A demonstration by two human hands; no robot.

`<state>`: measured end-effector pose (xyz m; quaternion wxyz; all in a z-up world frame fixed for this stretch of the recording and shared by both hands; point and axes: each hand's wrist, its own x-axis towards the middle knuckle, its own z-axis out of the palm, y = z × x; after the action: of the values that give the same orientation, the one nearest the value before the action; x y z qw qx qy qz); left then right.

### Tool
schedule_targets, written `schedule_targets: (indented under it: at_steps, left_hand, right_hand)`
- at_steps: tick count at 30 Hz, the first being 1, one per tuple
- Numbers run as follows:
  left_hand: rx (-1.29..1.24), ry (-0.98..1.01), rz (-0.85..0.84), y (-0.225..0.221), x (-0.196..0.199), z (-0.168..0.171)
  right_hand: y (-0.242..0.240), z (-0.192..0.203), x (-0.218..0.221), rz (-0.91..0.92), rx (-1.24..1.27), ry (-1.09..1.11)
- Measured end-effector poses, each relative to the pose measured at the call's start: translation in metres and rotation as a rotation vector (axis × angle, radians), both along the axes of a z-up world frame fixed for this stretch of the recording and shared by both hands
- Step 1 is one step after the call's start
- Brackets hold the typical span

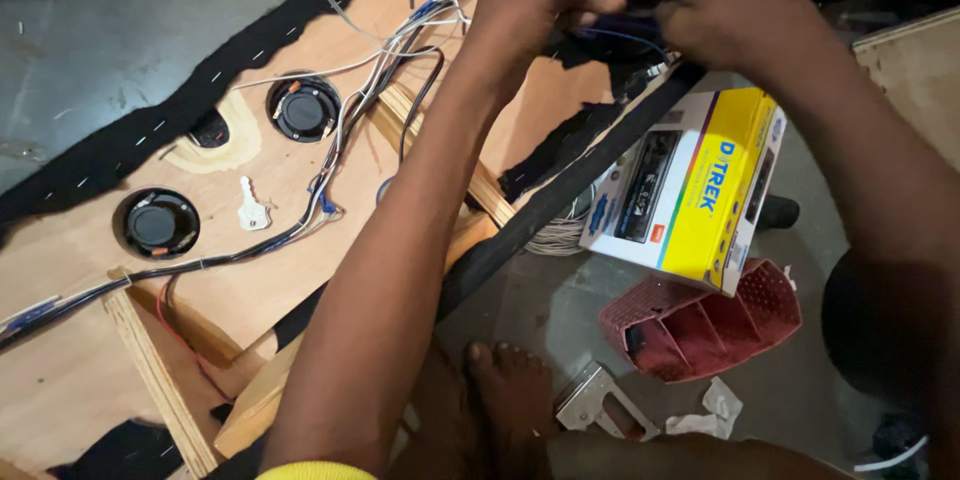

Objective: The person strips and twists wires to connect electrical components inside a large wooden speaker enclosure.

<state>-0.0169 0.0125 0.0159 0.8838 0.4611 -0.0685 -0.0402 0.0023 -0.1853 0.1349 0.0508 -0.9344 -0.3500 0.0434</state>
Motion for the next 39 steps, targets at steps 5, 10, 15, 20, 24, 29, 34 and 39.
schedule_targets:
  at_steps: [5, 10, 15, 20, 24, 29, 34, 39]
  left_hand:
    - [0.07, 0.087, 0.079, -0.01, 0.0, -0.001]
    - [0.34, -0.013, 0.507, -0.042, -0.011, -0.004]
    - [0.468, 0.078, 0.619, -0.049, -0.017, -0.005]
    - [0.47, 0.086, 0.63, -0.048, -0.024, -0.008]
    - [0.508, 0.145, 0.636, -0.045, -0.023, -0.006]
    - [0.64, 0.191, 0.692, -0.056, -0.032, -0.003]
    - [0.521, 0.189, 0.583, -0.042, -0.039, -0.006]
    - [0.346, 0.125, 0.45, -0.031, -0.035, -0.022]
  right_hand:
    - [0.013, 0.011, 0.009, -0.242, -0.079, 0.197]
    - [0.021, 0.016, 0.017, -0.282, -0.417, 0.116]
    - [-0.001, -0.005, 0.024, -0.003, -0.191, 0.059]
    - [-0.016, -0.027, 0.031, 0.043, -0.174, -0.005]
    - [-0.007, -0.036, 0.034, -0.035, -0.182, -0.001]
    - [-0.006, -0.038, 0.045, -0.136, -0.141, -0.141]
    - [-0.006, -0.047, 0.054, -0.3, -0.21, -0.165]
    - [0.0, -0.065, 0.052, -0.345, -0.272, -0.13]
